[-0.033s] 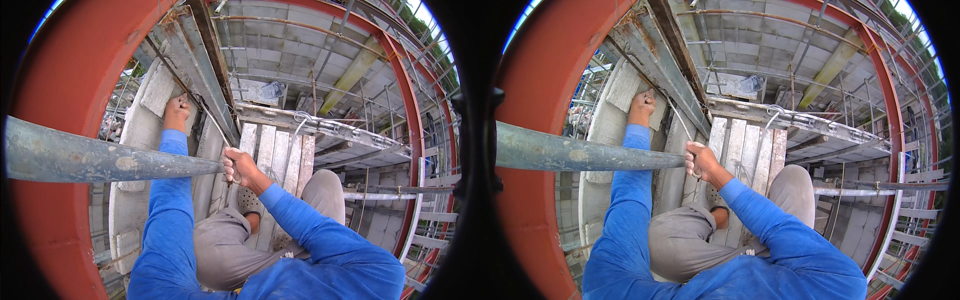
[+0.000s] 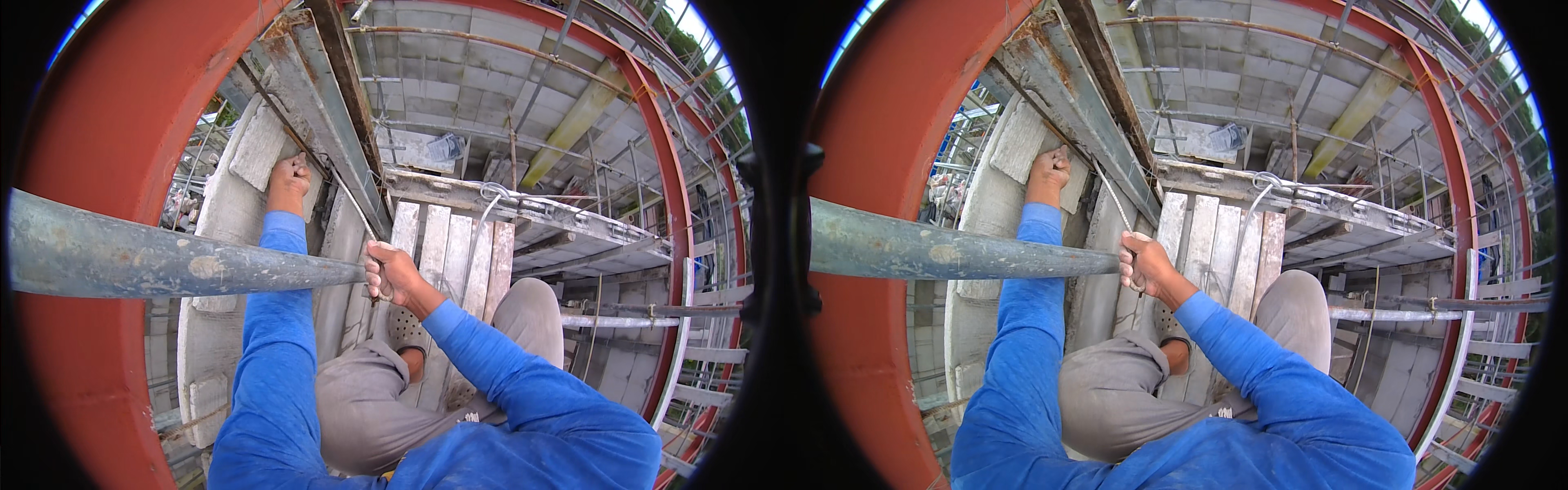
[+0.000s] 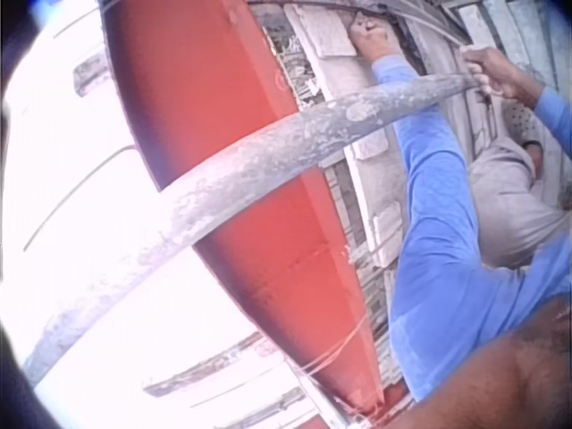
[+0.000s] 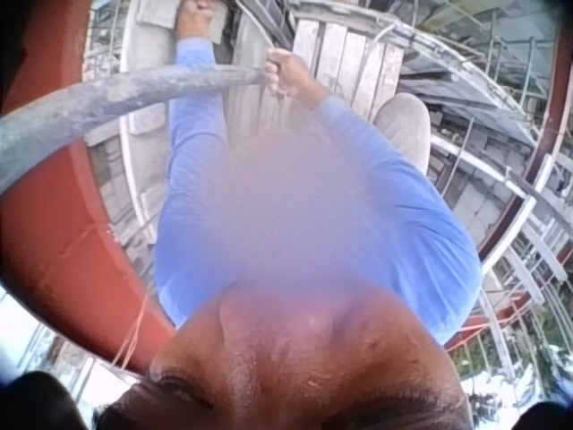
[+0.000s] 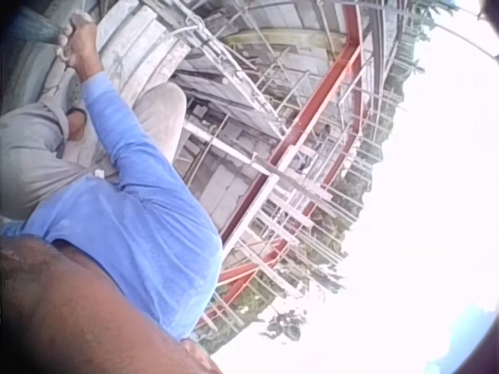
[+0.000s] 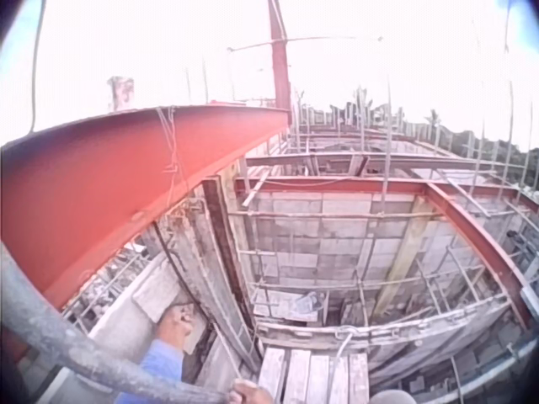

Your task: The person ties metal scaffolding poles together using a white rope. They wrap the rope around intersecting poles and secure it by hand, moving between different sections of the scaffolding structure.

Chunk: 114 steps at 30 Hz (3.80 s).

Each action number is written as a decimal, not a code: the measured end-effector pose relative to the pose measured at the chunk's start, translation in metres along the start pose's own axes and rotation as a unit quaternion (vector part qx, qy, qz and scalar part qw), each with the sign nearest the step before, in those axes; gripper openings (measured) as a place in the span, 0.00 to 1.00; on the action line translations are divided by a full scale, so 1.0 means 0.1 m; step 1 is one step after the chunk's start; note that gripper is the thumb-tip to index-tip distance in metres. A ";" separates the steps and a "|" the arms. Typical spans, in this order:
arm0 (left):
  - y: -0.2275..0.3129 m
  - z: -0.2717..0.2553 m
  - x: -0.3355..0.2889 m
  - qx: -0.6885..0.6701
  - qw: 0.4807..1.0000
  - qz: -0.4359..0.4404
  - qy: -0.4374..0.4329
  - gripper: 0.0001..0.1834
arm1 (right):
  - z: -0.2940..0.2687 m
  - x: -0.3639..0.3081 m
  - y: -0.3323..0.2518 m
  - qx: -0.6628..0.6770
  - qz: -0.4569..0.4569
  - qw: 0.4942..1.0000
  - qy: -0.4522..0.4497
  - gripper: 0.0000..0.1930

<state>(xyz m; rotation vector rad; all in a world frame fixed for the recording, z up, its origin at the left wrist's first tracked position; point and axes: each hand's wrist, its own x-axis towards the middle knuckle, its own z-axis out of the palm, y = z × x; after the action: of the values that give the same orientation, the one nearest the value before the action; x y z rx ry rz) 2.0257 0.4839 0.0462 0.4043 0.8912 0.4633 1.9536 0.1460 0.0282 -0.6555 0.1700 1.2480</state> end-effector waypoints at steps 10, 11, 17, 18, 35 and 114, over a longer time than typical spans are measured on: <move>-0.02 -0.02 -0.03 0.017 1.000 0.000 -0.014 0.25 | 0.00 -0.01 -0.10 0.037 0.018 0.999 -0.024 0.13; -0.02 -0.01 -0.04 0.021 1.000 0.001 -0.014 0.25 | -0.03 -0.02 -0.11 0.041 0.022 0.998 -0.031 0.13; -0.11 0.00 -0.05 0.110 0.993 0.035 -0.005 0.24 | -0.07 -0.17 -0.16 0.023 0.038 0.998 -0.048 0.15; -0.14 0.01 -0.05 0.134 0.990 0.042 -0.003 0.24 | -0.07 -0.18 -0.17 0.020 0.046 0.997 -0.051 0.15; -0.55 -0.12 -0.15 0.244 0.955 0.164 0.046 0.05 | -0.01 -0.41 -0.63 -0.103 0.097 0.990 -0.022 0.14; -0.61 -0.69 -0.64 0.717 0.417 0.529 0.179 0.22 | -1.14 0.36 -0.03 -0.617 -0.158 0.759 0.139 0.16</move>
<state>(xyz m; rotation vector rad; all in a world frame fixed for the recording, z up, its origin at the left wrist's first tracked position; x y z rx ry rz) 1.9483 0.4084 0.0164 2.7183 1.1930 0.8517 1.9939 0.1130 -0.0789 -1.9313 -0.5785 0.7876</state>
